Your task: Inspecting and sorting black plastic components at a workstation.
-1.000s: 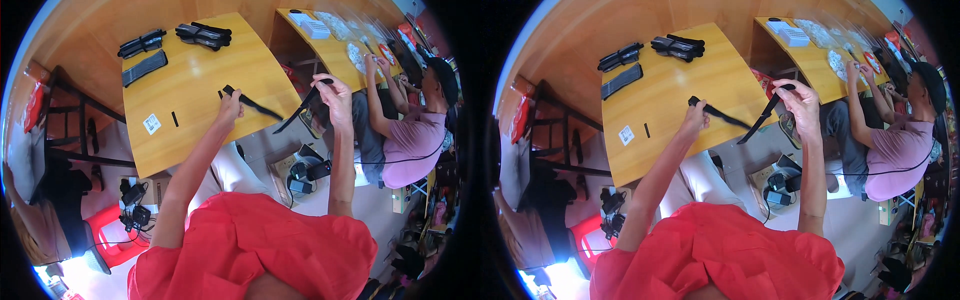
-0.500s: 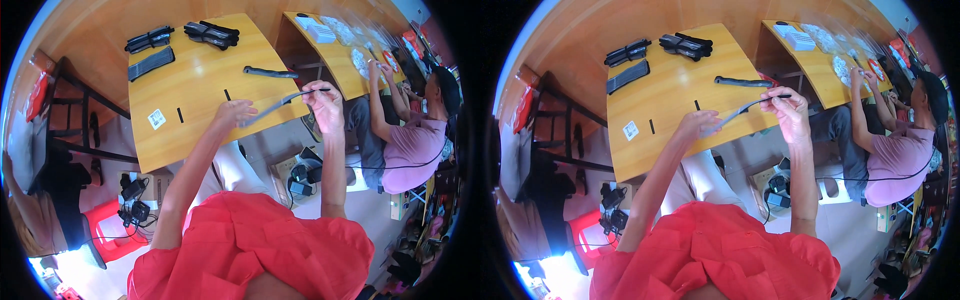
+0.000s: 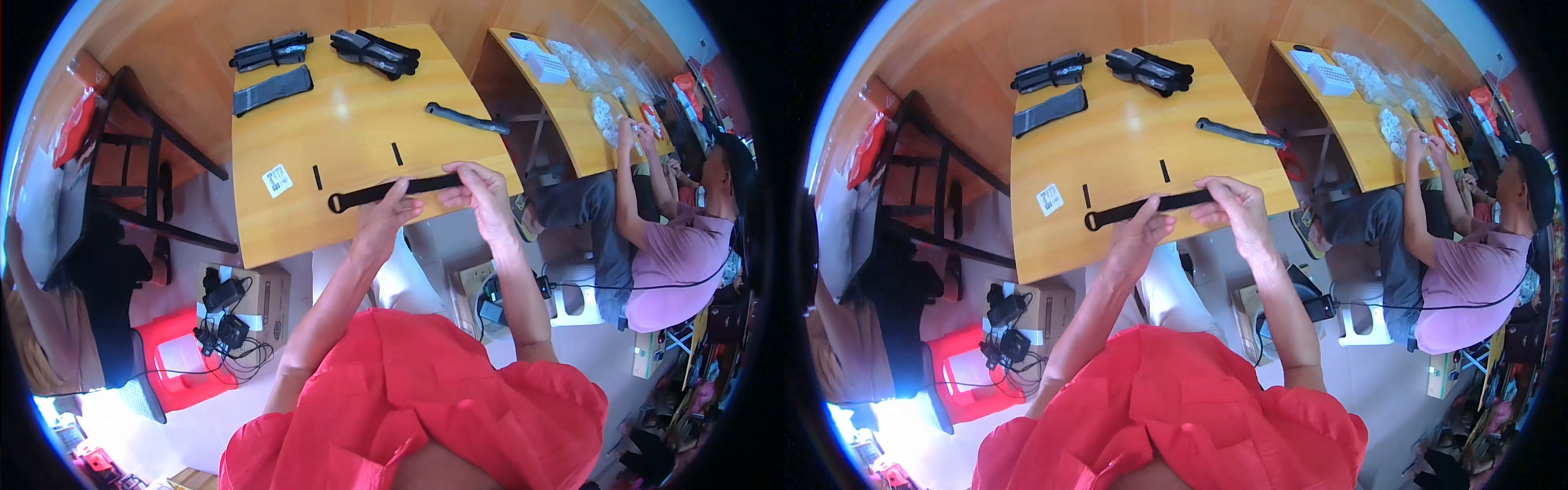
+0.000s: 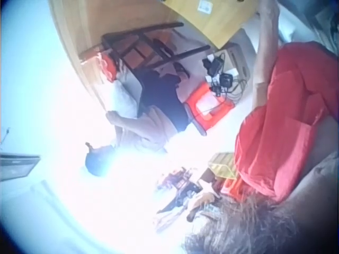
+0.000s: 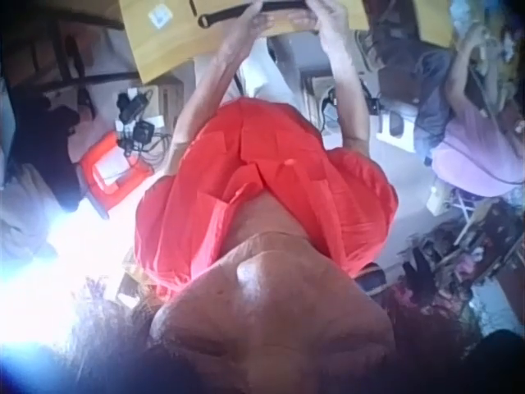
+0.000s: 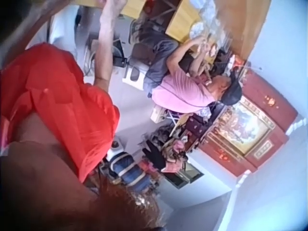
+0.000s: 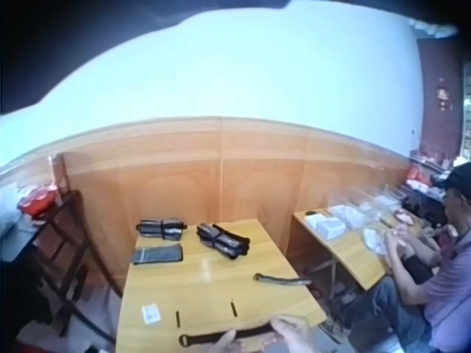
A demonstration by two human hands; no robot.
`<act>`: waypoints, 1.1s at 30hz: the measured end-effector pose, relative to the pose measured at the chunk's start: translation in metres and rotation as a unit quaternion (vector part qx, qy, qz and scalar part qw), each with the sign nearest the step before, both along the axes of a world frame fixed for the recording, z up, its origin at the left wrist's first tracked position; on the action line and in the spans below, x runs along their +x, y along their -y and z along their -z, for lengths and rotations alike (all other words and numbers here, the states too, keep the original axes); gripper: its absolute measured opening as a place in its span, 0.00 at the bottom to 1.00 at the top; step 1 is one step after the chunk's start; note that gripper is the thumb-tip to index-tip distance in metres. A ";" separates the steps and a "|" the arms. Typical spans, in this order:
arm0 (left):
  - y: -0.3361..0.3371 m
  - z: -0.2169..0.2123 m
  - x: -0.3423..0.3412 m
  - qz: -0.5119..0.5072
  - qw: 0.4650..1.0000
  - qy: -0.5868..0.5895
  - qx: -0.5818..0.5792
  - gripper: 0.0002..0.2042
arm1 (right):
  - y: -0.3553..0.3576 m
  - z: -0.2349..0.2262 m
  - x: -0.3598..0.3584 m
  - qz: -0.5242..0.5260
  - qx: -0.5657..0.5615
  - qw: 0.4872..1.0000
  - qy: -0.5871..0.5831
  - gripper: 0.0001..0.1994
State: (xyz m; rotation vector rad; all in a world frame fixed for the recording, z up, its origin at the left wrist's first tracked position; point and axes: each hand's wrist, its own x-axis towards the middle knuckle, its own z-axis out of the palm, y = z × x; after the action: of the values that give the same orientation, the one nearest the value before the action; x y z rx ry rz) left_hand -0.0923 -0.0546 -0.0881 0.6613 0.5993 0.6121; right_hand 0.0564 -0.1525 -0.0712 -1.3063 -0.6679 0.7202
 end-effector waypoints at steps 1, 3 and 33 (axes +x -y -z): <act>-0.005 0.003 -0.005 0.000 1.000 -0.002 0.002 0.12 | -0.005 0.009 0.017 0.029 -0.035 0.995 0.089 0.13; -0.014 0.011 -0.013 -0.013 0.999 -0.024 0.025 0.11 | -0.028 0.025 0.079 0.133 -0.101 0.930 0.327 0.19; -0.005 0.004 -0.068 0.021 0.988 -0.094 0.124 0.12 | -0.020 -0.003 -0.043 -0.296 -0.169 0.940 0.031 0.13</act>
State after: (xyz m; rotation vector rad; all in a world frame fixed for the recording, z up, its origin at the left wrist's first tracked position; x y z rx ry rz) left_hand -0.1602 -0.0494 -0.0916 0.9701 0.6886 0.5942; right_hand 0.0131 -0.1326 -0.0678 -1.4520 -1.0430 1.3333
